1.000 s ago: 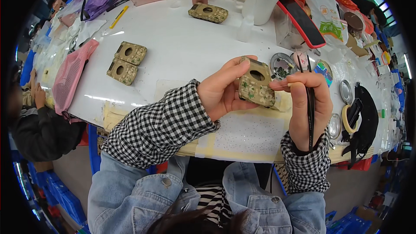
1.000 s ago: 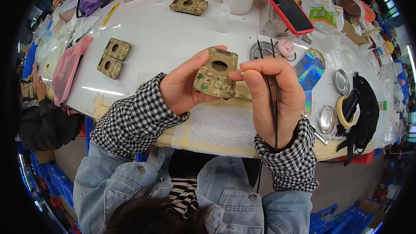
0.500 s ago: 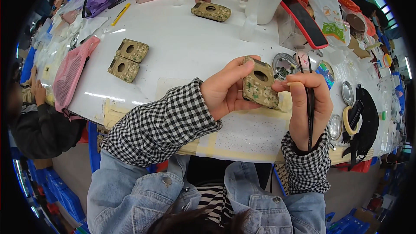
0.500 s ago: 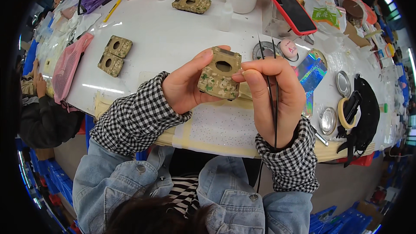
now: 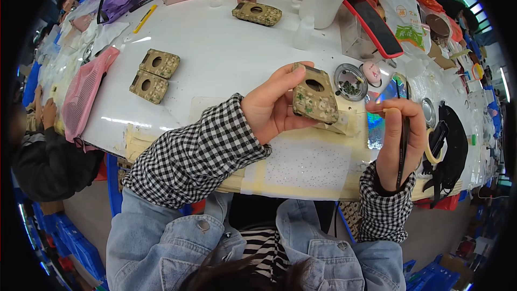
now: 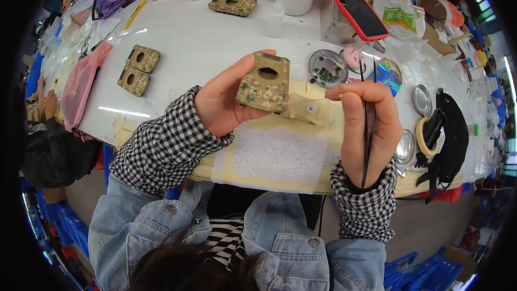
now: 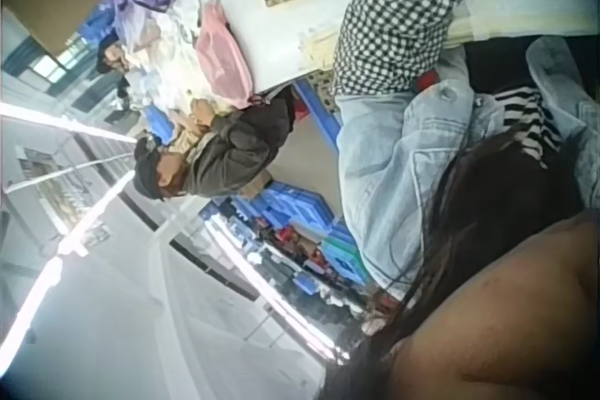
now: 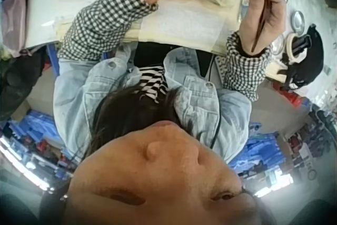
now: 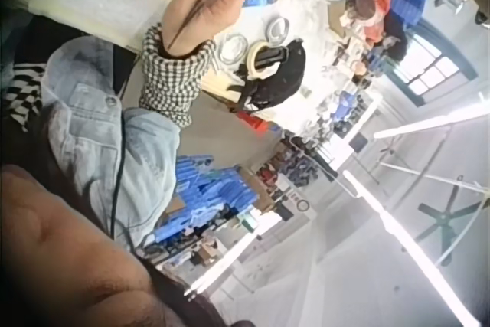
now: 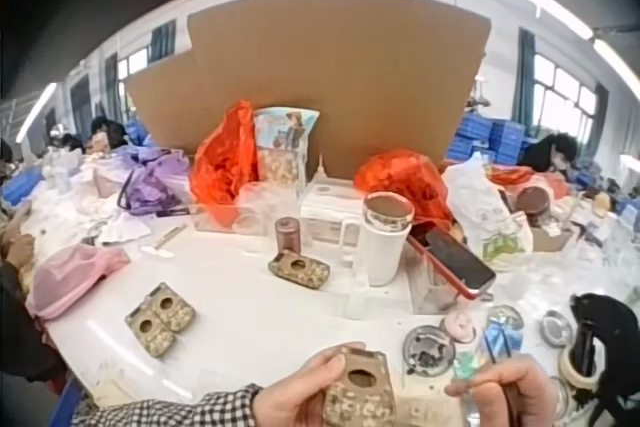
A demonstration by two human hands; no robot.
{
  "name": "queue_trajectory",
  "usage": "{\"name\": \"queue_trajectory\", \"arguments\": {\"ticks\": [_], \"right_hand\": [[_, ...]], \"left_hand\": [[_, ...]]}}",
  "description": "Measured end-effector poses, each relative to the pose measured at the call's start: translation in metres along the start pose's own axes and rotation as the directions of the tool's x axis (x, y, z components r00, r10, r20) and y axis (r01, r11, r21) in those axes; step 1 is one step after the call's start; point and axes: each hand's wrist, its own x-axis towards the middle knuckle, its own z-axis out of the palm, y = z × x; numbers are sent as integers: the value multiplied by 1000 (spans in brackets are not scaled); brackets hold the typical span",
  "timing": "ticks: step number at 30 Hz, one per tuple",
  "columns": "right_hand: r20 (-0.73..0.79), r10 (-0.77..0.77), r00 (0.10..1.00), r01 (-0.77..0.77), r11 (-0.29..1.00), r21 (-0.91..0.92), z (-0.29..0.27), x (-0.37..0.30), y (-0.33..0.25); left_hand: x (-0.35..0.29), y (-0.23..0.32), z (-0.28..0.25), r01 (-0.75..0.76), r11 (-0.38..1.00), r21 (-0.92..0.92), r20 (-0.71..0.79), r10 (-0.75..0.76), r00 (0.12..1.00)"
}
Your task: Assemble a small plastic toy tank model by attaching intricate parts using tweezers.
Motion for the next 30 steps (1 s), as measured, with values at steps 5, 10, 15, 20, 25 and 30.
{"name": "queue_trajectory", "arguments": {"ticks": [5,10,15,20,25,30], "right_hand": [[141,-145,979,193,877,-440,-5,-7,18],[248,-184,951,285,833,-474,0,-11,35],[268,-212,940,328,779,-534,-17,-18,29],[119,4,993,36,942,-334,-34,-63,10],[386,224,895,-159,968,-193,-26,-73,-1],[614,125,779,-135,990,-30,-14,-54,15]], "left_hand": [[3,-3,-6,-37,999,-34,-27,36,999],[7,-2,-11,-134,990,-42,-18,134,991],[8,0,-15,-155,986,-54,5,156,988],[9,1,-13,-146,988,-49,21,147,989],[7,1,-17,-141,989,-41,40,142,989],[7,3,-17,-138,990,-33,61,140,988]]}}
